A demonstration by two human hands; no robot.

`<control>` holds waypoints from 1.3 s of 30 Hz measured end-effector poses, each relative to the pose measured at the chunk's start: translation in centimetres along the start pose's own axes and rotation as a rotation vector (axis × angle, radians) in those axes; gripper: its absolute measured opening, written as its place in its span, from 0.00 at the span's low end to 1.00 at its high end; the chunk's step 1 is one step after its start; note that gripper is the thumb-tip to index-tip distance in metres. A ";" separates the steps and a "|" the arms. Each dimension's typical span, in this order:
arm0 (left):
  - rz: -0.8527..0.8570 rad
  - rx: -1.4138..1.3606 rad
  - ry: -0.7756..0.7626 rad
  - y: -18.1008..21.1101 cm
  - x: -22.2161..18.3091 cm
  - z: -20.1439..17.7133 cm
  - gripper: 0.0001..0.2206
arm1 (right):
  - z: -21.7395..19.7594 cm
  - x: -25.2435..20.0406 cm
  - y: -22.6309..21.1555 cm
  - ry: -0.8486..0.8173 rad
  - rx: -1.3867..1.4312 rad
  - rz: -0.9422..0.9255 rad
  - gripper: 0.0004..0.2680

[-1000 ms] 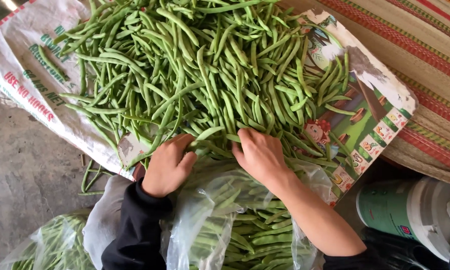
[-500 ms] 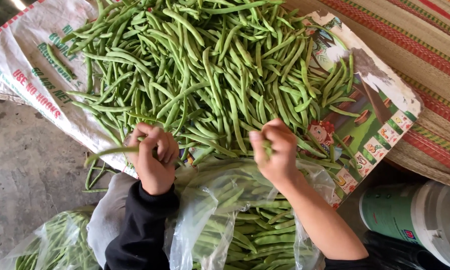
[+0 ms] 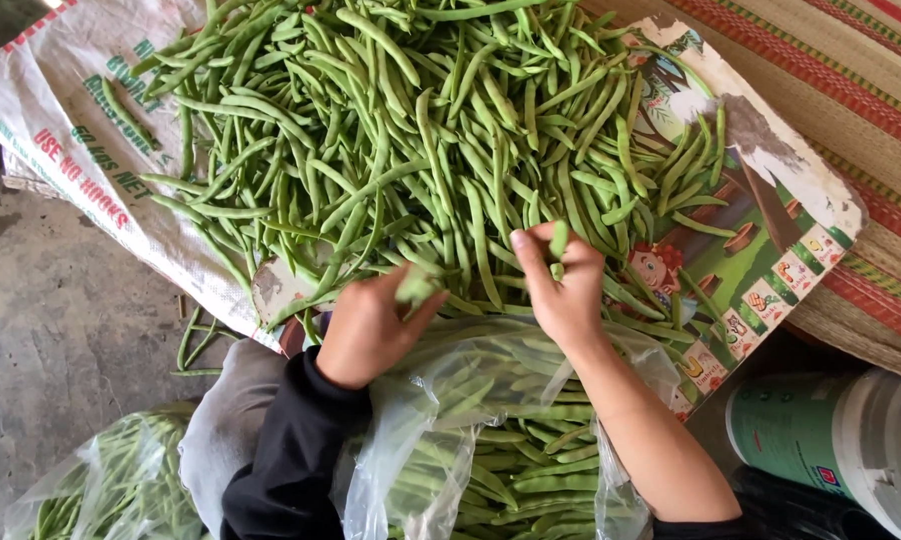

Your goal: The person sorts green beans from a large pile on a table into a clear plastic bag. They repeatedly pick handfuls of beans, place them into the bag, and occasionally press down to compact the contents.

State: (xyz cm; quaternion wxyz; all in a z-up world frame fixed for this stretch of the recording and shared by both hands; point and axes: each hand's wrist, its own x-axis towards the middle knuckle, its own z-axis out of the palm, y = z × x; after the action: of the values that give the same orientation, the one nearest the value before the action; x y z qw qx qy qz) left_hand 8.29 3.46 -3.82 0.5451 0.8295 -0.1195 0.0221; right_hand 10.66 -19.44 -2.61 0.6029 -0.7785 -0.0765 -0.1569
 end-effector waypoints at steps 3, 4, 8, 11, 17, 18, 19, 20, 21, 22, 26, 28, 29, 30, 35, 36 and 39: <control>0.180 0.444 -0.212 -1.0 -0.1 0.6 0.18 | 0.3 -0.1 1.1 0.076 -0.103 -0.160 0.05; 0.143 0.538 -0.268 -1.5 0.0 1.0 0.18 | 0.6 -0.4 1.0 0.051 -0.217 -0.164 0.03; 0.139 0.661 -0.295 -2.6 -0.1 1.1 0.18 | 1.4 -0.4 -1.2 -0.258 -0.681 -0.039 0.09; 0.227 0.633 -0.219 -2.2 -0.1 0.3 0.15 | 1.6 -0.3 -0.2 -0.392 -0.825 0.068 0.15; 0.322 0.137 0.030 0.5 0.0 -1.6 0.06 | 1.7 0.0 -0.2 -0.442 -0.900 0.193 0.11; 0.322 0.137 0.034 -0.2 -0.1 -2.0 0.06 | 1.9 0.1 -0.4 -0.443 -0.901 0.190 0.11; 0.360 0.076 0.117 -0.9 -0.2 -2.3 0.05 | 2.0 0.1 -0.7 -0.447 -0.912 0.175 0.10; 0.398 0.015 0.200 -1.6 -0.3 -2.7 0.05 | 2.1 0.2 -1.0 -0.452 -0.922 0.160 0.10; 0.398 0.015 0.203 -1.5 -0.1 -2.8 0.05 | 2.2 0.2 -1.0 -0.452 -0.922 0.158 0.10; 0.441 -0.021 0.262 -1.3 0.1 -2.9 0.05 | 2.2 0.2 -1.0 -0.449 -0.926 0.166 0.10; 0.302 -0.273 0.360 0.5 0.0 -1.9 0.15 | 1.7 0.4 -2.4 -0.322 -0.791 0.165 0.10; 0.306 -0.369 0.346 -1.1 0.7 -1.4 0.13 | 1.4 0.3 -1.2 -0.181 -0.617 -0.014 0.06; 0.308 -0.462 0.328 -2.0 1.0 -1.1 0.11 | 1.3 0.2 -0.5 -0.040 -0.434 -0.185 0.03; 0.306 -0.462 0.334 -1.9 0.7 -1.1 0.11 | 1.0 -0.1 0.7 -0.046 -0.433 -0.188 0.03; 0.211 -0.476 0.185 -0.6 0.3 -1.5 0.04 | 0.0 -0.6 2.6 0.103 0.006 -0.315 0.07; 0.209 -0.476 0.185 -0.2 0.1 -2.2 0.04 | 0.1 -0.3 2.5 0.103 0.006 -0.314 0.07; 0.163 -0.362 0.216 1.4 -0.7 -4.6 0.05 | 0.6 0.0 2.9 0.109 0.005 -0.311 0.05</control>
State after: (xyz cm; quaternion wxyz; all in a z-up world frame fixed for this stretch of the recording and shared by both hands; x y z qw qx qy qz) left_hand 7.75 7.26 -0.82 0.6912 0.6985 -0.1291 0.1328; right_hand 11.64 -19.61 -5.43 0.5765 -0.7460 -0.1638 -0.2902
